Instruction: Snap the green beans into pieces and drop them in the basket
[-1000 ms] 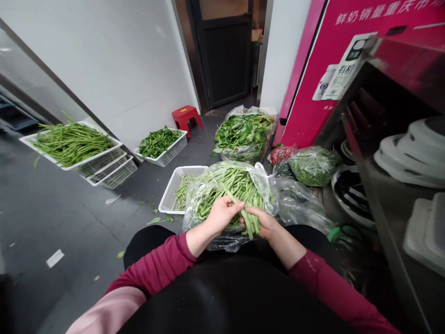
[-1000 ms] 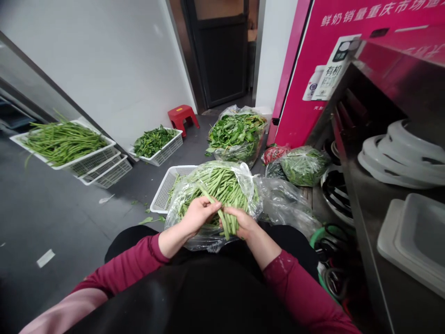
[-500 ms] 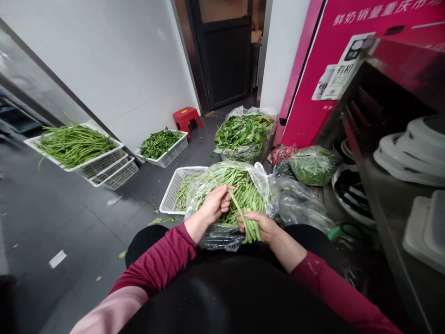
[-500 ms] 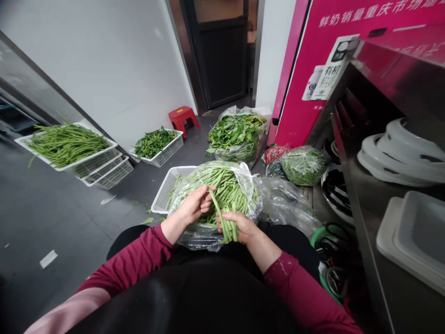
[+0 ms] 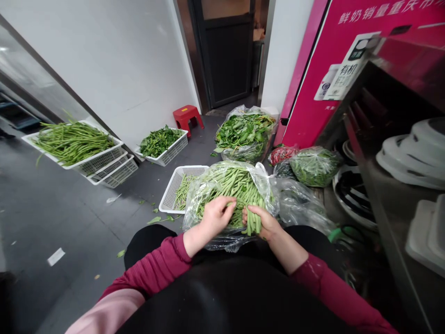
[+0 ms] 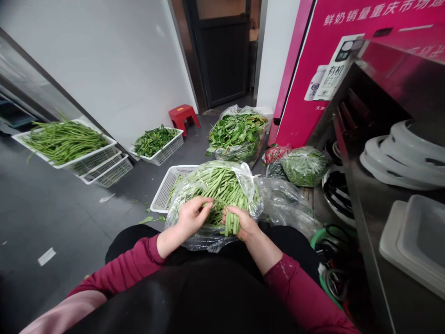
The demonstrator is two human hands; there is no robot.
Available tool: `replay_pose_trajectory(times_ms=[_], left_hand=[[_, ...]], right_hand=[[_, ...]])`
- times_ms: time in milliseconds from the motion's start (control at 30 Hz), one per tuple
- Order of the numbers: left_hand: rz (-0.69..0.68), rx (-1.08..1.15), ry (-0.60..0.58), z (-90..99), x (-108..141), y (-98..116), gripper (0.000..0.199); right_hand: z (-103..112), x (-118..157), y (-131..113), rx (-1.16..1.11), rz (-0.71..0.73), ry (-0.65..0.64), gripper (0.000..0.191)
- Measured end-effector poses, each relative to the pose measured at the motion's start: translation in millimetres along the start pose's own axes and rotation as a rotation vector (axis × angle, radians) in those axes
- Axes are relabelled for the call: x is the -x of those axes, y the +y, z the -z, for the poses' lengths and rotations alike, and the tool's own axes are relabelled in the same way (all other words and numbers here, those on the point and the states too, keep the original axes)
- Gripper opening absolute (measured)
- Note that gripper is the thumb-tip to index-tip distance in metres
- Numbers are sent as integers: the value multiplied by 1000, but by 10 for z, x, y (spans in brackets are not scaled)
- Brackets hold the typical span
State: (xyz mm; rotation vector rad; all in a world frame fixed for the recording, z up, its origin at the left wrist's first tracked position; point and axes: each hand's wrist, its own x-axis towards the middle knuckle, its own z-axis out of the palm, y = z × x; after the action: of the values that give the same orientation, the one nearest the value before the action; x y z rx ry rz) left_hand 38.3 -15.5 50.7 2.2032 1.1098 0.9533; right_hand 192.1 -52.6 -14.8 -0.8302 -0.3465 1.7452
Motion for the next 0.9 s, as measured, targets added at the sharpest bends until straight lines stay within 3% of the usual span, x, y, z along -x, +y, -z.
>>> replay_pose_trajectory(times_ms=[100,167,233,300,400,567,700,900], left_hand=[[-161,-15,-195,-26,228,154,22],[-190,38,-311,-56,287,227,23],[-61,121,-305,-66,235,259,24],[195,261,-300,-60,111,241,27],[481,471,-418,-66,-59,149,32],[459,479,-315,-163,-70,37,26],[486,482,-307,-217,8,28,22],[465,728,-227,-150,56,-38,25]], right_hand=[[12,-43,0,-100,-69,70,8],[44,-76,-9,-114,-57,113,10],[81,-97,-21,-68,-34,141,9],[102,-96,-21,17,-58,115,8],[84,-62,17,84,-161,19,10],[20,-4,102,-22,-242,-33,18],[7,29,109,1,-201,-118,22],[-12,75,52,63,-181,-183,23]])
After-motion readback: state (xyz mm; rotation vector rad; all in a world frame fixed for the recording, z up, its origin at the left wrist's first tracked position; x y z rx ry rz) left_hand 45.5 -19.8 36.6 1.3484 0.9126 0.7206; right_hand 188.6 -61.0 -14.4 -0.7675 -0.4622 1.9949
